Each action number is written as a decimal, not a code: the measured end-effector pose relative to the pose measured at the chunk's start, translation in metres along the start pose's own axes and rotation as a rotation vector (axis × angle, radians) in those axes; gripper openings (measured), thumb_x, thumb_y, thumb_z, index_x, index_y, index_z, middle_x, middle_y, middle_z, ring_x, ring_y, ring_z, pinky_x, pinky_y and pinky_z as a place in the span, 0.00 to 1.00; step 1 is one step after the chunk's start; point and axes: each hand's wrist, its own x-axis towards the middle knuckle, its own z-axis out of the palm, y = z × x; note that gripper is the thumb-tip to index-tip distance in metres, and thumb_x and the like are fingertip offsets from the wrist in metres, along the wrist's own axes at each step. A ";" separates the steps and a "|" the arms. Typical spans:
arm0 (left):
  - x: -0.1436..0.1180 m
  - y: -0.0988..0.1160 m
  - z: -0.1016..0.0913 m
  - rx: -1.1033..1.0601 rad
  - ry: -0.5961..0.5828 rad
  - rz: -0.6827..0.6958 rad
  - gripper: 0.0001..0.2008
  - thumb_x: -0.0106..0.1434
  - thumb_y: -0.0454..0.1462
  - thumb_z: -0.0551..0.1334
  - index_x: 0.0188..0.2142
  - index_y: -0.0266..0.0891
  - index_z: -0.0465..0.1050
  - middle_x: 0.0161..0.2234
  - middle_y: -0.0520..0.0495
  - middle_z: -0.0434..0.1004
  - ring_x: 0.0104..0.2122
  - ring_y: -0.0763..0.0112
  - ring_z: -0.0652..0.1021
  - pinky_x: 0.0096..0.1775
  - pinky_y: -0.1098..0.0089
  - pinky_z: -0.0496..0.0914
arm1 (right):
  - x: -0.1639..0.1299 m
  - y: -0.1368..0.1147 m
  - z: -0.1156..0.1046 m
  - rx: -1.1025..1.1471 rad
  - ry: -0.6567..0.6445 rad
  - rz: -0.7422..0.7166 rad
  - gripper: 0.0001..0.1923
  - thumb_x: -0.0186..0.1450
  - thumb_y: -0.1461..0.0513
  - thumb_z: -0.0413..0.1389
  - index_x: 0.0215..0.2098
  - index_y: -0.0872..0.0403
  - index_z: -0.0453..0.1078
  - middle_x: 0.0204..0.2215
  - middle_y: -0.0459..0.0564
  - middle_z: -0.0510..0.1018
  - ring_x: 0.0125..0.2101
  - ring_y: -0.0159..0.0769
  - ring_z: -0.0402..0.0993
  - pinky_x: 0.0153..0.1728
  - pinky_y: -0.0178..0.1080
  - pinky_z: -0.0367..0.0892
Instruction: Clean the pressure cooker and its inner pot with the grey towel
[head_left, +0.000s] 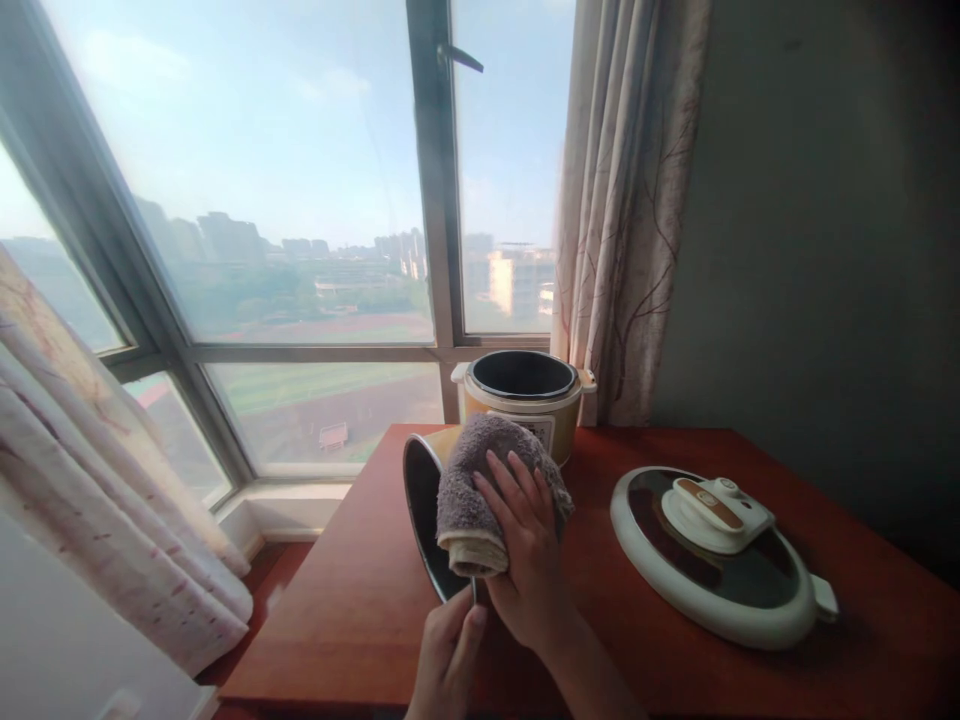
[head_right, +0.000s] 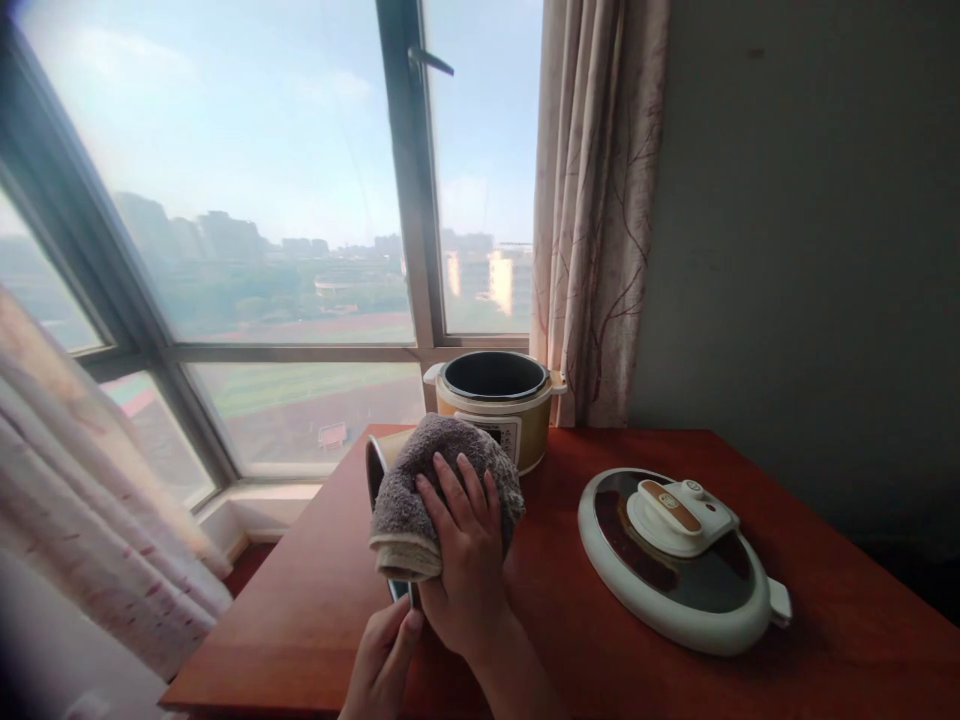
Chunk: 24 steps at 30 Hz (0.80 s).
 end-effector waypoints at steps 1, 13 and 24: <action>0.000 0.004 0.002 -0.029 0.003 -0.022 0.28 0.63 0.58 0.59 0.29 0.36 0.81 0.26 0.43 0.79 0.30 0.62 0.76 0.36 0.69 0.73 | -0.012 0.002 0.003 0.002 0.014 -0.001 0.34 0.64 0.62 0.50 0.69 0.50 0.55 0.71 0.49 0.54 0.71 0.50 0.42 0.67 0.60 0.41; 0.029 0.057 0.006 -0.559 0.096 -0.431 0.26 0.49 0.58 0.72 0.26 0.35 0.75 0.21 0.51 0.71 0.25 0.71 0.71 0.26 0.76 0.67 | -0.112 0.019 0.056 -0.027 0.126 0.002 0.34 0.67 0.55 0.47 0.70 0.51 0.53 0.70 0.56 0.55 0.69 0.59 0.47 0.59 0.65 0.58; 0.002 0.032 0.009 -0.332 -0.010 -0.180 0.30 0.55 0.61 0.65 0.34 0.36 0.83 0.32 0.42 0.83 0.36 0.57 0.79 0.44 0.63 0.74 | -0.038 0.012 -0.002 -0.053 0.053 -0.032 0.35 0.62 0.61 0.49 0.68 0.49 0.55 0.70 0.51 0.56 0.70 0.53 0.45 0.65 0.63 0.47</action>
